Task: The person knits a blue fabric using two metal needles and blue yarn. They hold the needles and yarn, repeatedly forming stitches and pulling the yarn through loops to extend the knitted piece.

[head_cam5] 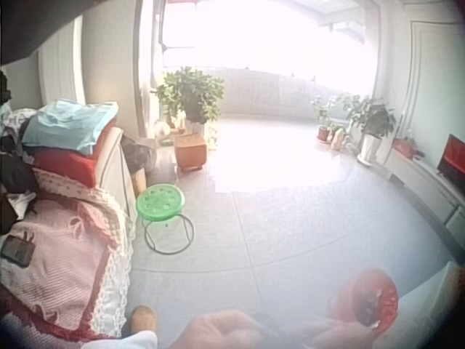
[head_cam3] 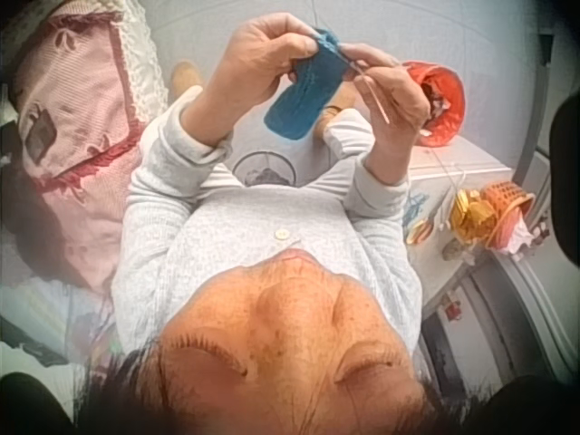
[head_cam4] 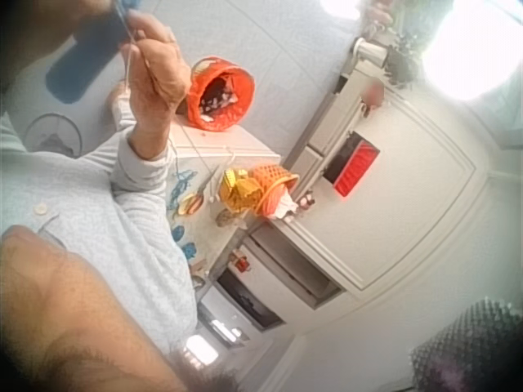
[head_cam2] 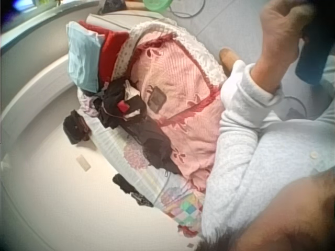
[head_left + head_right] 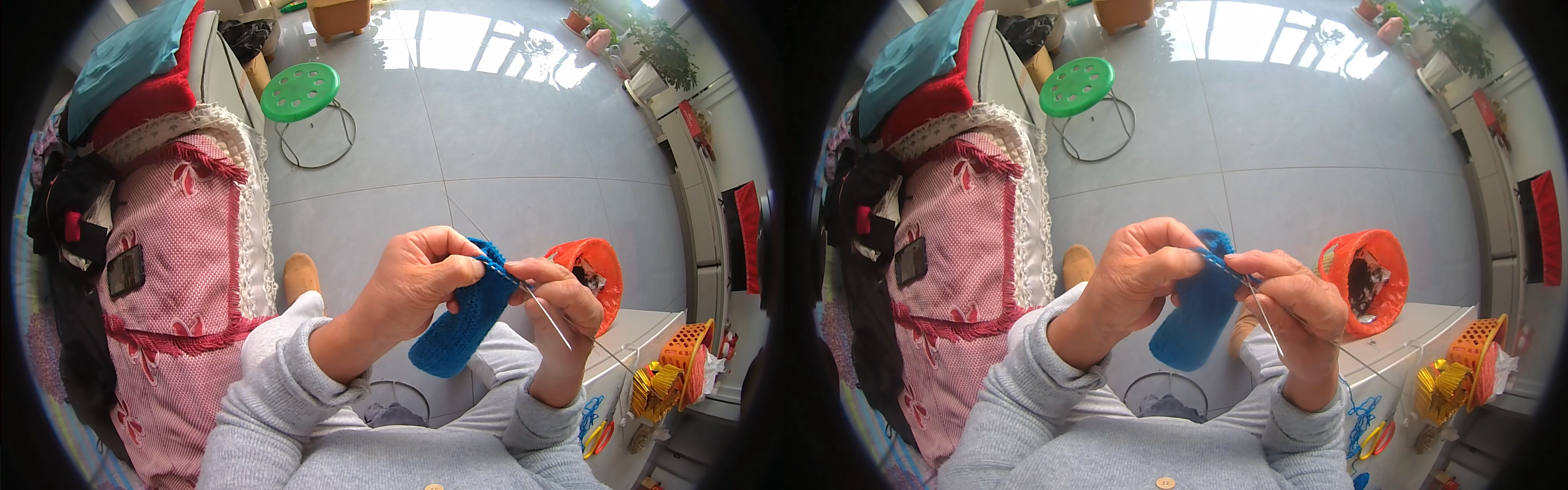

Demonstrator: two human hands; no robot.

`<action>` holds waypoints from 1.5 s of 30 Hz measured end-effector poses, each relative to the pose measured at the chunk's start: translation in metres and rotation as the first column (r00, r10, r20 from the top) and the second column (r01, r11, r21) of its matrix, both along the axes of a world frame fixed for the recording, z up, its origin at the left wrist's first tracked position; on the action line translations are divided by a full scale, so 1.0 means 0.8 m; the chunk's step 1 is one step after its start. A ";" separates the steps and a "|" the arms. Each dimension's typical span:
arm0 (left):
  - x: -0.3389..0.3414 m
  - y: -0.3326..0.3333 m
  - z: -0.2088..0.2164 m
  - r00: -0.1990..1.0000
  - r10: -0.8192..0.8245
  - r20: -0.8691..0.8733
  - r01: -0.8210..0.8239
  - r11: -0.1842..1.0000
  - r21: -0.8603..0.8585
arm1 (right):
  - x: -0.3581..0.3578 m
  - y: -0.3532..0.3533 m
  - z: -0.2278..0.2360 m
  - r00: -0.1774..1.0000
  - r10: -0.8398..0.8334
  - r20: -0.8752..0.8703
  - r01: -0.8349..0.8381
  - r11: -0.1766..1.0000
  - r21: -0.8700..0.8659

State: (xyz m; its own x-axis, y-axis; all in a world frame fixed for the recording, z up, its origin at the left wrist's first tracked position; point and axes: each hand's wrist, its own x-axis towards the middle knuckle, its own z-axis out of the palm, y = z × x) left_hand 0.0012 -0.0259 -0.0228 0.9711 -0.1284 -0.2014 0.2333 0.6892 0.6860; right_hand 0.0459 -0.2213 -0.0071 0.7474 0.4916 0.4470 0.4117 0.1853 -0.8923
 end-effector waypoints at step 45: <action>0.004 -0.003 0.002 0.999 0.004 -0.038 -0.005 1.000 -0.019 | -0.005 0.000 -0.002 0.997 -0.077 -0.029 0.076 0.997 -0.024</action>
State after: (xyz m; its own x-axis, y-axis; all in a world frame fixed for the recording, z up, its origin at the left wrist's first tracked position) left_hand 0.0041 -0.0283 -0.0210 0.9635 -0.1281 -0.2352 0.2555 0.7030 0.6637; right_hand 0.0422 -0.2212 -0.0086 0.7957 0.4425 0.4135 0.3974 0.1336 -0.9079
